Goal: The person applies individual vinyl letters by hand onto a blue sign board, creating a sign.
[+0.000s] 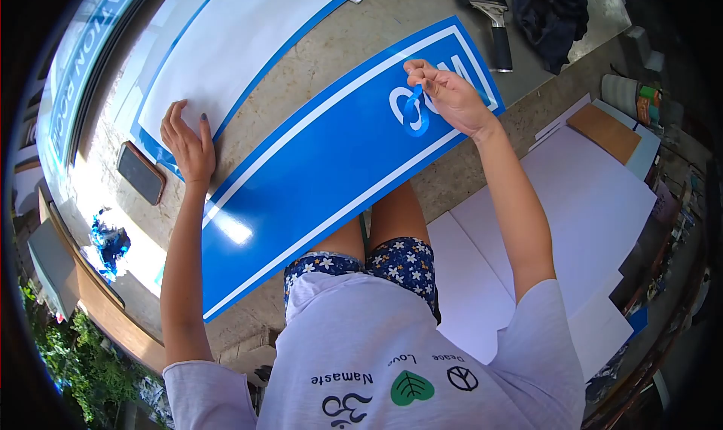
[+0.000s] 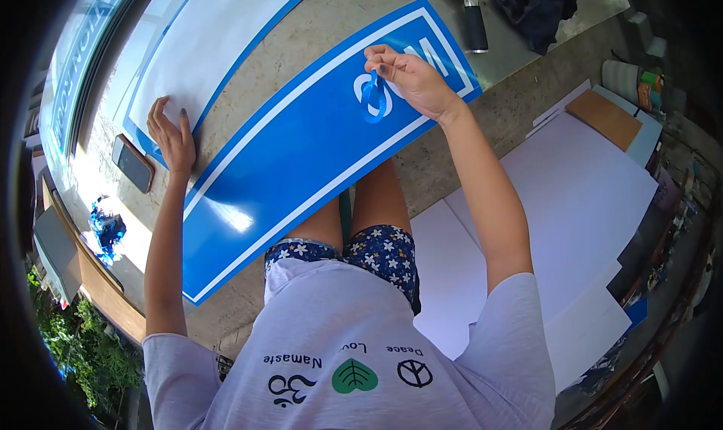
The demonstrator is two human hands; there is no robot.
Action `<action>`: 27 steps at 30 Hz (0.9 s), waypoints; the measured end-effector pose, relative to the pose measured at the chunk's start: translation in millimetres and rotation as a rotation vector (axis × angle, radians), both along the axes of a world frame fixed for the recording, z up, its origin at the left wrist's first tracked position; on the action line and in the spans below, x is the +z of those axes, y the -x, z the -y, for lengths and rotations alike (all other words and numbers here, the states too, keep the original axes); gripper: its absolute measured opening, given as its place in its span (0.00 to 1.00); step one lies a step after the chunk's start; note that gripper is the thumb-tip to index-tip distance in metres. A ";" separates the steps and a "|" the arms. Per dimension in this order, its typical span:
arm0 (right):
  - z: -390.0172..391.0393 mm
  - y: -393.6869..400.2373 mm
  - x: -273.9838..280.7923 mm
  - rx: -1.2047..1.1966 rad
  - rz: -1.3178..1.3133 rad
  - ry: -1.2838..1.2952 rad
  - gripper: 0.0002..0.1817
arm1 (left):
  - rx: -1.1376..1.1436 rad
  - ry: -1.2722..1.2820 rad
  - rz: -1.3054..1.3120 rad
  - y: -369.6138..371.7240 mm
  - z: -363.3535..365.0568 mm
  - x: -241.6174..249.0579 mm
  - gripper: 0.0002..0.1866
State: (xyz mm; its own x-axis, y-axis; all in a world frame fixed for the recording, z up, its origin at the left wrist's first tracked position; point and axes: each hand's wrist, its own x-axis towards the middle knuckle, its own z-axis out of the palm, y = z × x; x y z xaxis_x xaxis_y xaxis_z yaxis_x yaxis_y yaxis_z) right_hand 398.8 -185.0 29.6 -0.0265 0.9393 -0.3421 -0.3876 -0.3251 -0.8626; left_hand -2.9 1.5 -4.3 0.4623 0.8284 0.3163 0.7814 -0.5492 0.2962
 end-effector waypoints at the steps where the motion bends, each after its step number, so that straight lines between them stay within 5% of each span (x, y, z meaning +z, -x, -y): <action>1: 2.2 -1.8 -3.3 -0.004 0.011 -0.025 0.15 | -0.006 0.003 0.010 -2.6 1.6 1.0 0.23; 8: 6.6 49.6 30.3 -0.280 -0.078 -0.182 0.13 | 0.033 -0.106 -0.099 -7.7 7.9 6.5 0.21; 12: 36.2 102.7 75.1 -0.346 -0.062 -0.246 0.13 | -0.135 -0.450 -0.283 -33.9 26.0 28.9 0.16; 15: 62.5 138.9 105.4 -0.460 0.176 -0.305 0.14 | -0.105 -0.080 0.193 -72.1 77.3 86.8 0.08; 18: 85.8 165.4 117.2 -0.472 0.257 -0.362 0.15 | -0.072 0.845 0.653 -81.7 130.1 130.7 0.22; 27: 117.8 220.6 134.0 -0.373 0.347 -0.467 0.15 | -0.092 1.041 1.011 -22.1 210.3 152.1 0.12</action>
